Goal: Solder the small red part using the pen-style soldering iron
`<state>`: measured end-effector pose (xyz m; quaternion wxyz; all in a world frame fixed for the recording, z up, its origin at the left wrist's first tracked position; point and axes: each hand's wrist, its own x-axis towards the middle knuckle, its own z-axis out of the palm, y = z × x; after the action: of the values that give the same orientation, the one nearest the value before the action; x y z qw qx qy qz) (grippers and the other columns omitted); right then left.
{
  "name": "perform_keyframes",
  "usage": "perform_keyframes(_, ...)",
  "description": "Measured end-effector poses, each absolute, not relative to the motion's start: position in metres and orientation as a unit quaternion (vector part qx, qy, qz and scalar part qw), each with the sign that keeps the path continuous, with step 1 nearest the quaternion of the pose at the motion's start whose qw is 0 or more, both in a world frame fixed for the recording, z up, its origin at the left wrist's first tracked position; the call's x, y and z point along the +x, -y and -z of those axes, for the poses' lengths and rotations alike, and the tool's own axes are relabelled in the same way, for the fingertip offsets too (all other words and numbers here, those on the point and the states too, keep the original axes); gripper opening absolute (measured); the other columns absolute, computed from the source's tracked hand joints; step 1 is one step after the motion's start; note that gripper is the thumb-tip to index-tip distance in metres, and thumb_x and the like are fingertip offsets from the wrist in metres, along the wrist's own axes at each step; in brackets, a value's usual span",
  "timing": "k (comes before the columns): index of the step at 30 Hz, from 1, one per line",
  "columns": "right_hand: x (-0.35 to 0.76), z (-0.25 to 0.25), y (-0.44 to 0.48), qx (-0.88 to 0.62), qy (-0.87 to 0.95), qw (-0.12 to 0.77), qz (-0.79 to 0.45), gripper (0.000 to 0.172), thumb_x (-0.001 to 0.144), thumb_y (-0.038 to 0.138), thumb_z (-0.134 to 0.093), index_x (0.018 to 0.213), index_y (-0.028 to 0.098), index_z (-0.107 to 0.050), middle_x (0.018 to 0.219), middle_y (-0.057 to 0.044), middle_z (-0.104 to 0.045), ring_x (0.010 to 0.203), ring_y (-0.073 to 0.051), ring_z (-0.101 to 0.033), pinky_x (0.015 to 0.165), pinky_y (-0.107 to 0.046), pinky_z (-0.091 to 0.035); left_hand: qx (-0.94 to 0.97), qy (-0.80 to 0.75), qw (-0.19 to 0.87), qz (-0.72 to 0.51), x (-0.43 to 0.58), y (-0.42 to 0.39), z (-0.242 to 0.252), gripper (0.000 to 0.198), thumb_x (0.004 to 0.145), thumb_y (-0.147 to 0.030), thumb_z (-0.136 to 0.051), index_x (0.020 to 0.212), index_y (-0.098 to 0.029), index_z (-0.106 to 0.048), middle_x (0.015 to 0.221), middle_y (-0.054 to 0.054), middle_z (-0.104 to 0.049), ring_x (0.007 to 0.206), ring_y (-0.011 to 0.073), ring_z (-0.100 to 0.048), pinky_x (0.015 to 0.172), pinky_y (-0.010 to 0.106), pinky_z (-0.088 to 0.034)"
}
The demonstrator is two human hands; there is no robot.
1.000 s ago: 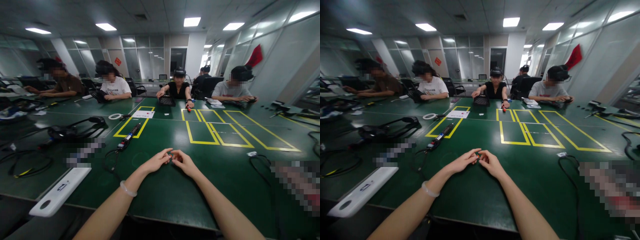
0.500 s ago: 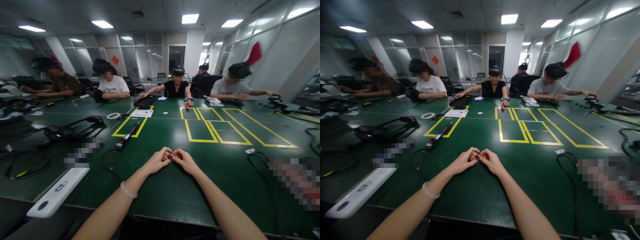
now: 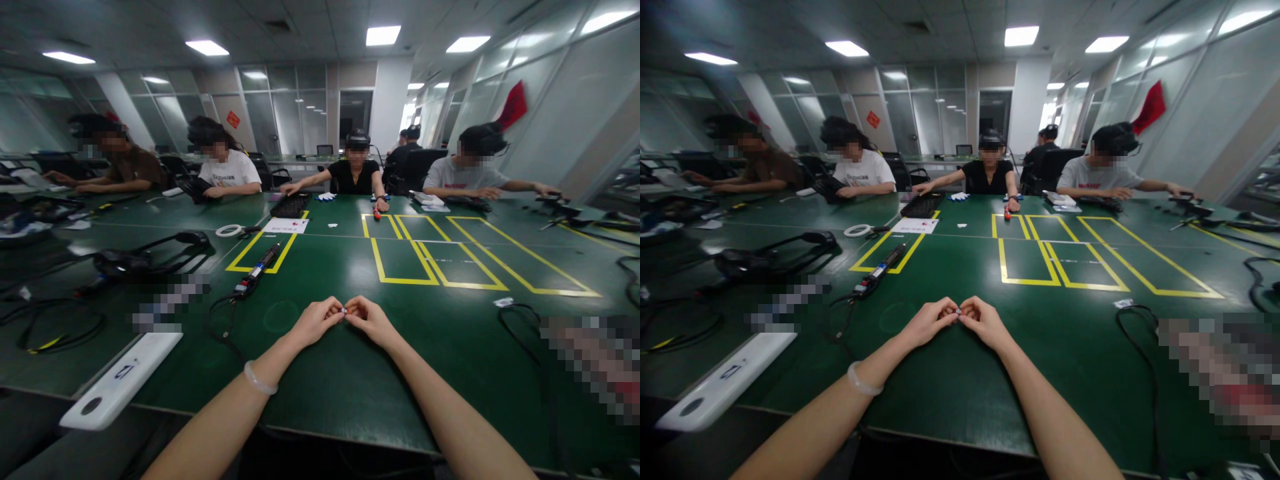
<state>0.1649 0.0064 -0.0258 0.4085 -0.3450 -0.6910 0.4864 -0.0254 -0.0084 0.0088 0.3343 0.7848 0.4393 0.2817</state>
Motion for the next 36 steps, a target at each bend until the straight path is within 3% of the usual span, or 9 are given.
perform_keyframes(4, 0.164, 0.025, -0.006, -0.362, 0.696, 0.400, -0.473, 0.026, 0.081, 0.040, -0.061, 0.094, 0.017, -0.057, 0.084, -0.004, -0.063, 0.075, -0.015, -0.058, 0.066, -0.026, -0.045, 0.788, -0.447, 0.325, -0.271, -0.028, 0.010, -0.015, 0.030, 0.088, -0.043, -0.043, 0.094, -0.018, -0.059, 0.081, 0.001, -0.066, 0.070, 0.0131, -0.060, 0.065, 0.023, -0.043)
perform_keyframes(8, 0.165, 0.026, -0.006, -0.373, 0.695, 0.409, -0.459, 0.026, 0.081, 0.039, -0.061, 0.094, 0.017, -0.058, 0.083, -0.003, -0.062, 0.073, -0.014, -0.057, 0.065, -0.025, -0.044, 0.776, -0.492, 0.252, -0.303, -0.052, -0.001, -0.025, 0.034, 0.091, -0.044, -0.036, 0.098, -0.020, -0.059, 0.086, 0.002, -0.066, 0.079, 0.0146, -0.060, 0.073, 0.025, -0.044)
perform_keyframes(13, 0.165, 0.024, -0.004, -0.369, 0.706, 0.403, -0.450, 0.024, 0.081, 0.036, -0.062, 0.094, 0.016, -0.059, 0.078, -0.001, -0.059, 0.068, -0.013, -0.053, 0.061, -0.024, -0.041, 0.699, -0.651, 0.026, -0.294, -0.125, -0.025, -0.030, 0.035, 0.088, -0.042, -0.040, 0.109, -0.019, -0.057, 0.113, 0.008, -0.060, 0.105, 0.0216, -0.055, 0.091, 0.033, -0.041)
perform_keyframes(16, 0.165, 0.022, -0.002, -0.383, 0.717, 0.401, -0.422, 0.024, 0.081, 0.036, -0.062, 0.093, 0.016, -0.060, 0.074, 0.000, -0.057, 0.064, -0.012, -0.050, 0.058, -0.023, -0.039, 0.615, -0.759, -0.080, -0.197, -0.175, -0.033, -0.028, 0.059, 0.082, -0.051, -0.047, 0.131, -0.017, -0.044, 0.134, 0.016, -0.045, 0.119, 0.0334, -0.044, 0.094, 0.043, -0.039)
perform_keyframes(20, 0.165, 0.020, -0.002, -0.401, 0.725, 0.390, -0.402, 0.024, 0.080, 0.037, -0.062, 0.092, 0.016, -0.062, 0.073, 0.000, -0.057, 0.062, -0.012, -0.049, 0.058, -0.024, -0.039, 0.574, -0.817, 0.006, -0.054, -0.219, -0.039, -0.023, 0.082, 0.075, -0.061, -0.049, 0.140, -0.016, -0.030, 0.134, 0.021, -0.043, 0.117, 0.0377, -0.046, 0.086, 0.045, -0.043)
perform_keyframes(25, 0.164, 0.019, -0.001, -0.403, 0.722, 0.382, -0.413, 0.023, 0.081, 0.036, -0.061, 0.093, 0.016, -0.062, 0.071, 0.000, -0.057, 0.061, -0.012, -0.049, 0.057, -0.024, -0.039, 0.605, -0.795, 0.036, -0.011, -0.229, -0.047, -0.020, 0.079, 0.076, -0.065, -0.042, 0.139, -0.018, -0.032, 0.132, 0.020, -0.044, 0.117, 0.0365, -0.046, 0.085, 0.045, -0.043)
perform_keyframes(36, 0.164, 0.021, -0.002, -0.411, 0.725, 0.381, -0.400, 0.022, 0.080, 0.034, -0.061, 0.092, 0.016, -0.061, 0.072, 0.000, -0.059, 0.062, -0.012, -0.051, 0.058, -0.024, -0.040, 0.640, -0.768, -0.010, -0.009, -0.192, -0.030, -0.022, 0.065, 0.080, -0.059, -0.038, 0.129, -0.016, -0.043, 0.117, 0.017, -0.053, 0.105, 0.0335, -0.054, 0.081, 0.043, -0.044)
